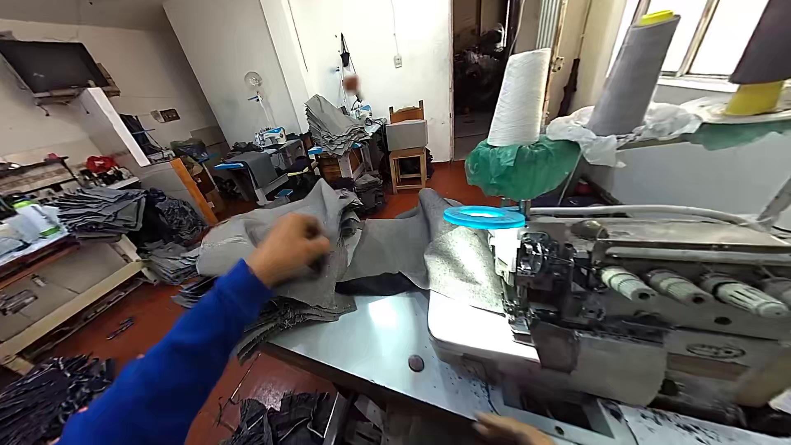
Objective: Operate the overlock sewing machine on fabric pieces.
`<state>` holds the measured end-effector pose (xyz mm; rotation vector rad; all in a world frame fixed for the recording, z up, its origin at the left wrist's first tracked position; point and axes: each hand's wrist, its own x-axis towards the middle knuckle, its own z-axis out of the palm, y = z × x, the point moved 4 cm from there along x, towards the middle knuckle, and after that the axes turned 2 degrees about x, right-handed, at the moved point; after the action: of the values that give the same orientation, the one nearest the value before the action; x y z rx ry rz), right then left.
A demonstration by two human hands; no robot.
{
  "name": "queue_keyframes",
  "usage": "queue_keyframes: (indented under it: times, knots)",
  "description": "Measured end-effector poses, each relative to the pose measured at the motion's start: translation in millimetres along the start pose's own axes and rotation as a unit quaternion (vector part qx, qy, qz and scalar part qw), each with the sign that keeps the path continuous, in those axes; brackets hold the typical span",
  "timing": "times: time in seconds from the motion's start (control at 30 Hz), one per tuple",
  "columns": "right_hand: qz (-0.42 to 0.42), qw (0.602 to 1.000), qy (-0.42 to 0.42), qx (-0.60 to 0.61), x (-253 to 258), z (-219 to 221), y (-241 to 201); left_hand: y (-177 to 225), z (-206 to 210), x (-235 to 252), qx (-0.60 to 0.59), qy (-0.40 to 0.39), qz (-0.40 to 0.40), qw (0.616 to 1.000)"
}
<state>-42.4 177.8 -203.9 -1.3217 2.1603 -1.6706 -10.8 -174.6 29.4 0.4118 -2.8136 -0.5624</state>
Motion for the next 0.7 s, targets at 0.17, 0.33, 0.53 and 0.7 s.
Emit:
queue_keyframes:
  times: [0.17,0.33,0.53,0.7]
  knots:
    - [0.158,0.918,0.043,0.362,55.3,76.2,-51.2,123.8,120.2,-47.9,-0.064,-0.126,0.091,0.986]
    - [0.291,0.864,0.201,0.359,62.9,92.6,-26.4,116.1,185.1,-36.3,-0.071,-0.072,0.285,0.953]
    - [0.156,0.979,0.125,0.037,-22.4,-27.0,5.6,50.8,202.8,-58.8,0.008,0.021,0.370,0.929]
    - [0.282,0.808,0.226,-0.466,-111.5,-225.1,-2.0,62.7,211.1,-36.1,0.036,0.154,0.342,0.926]
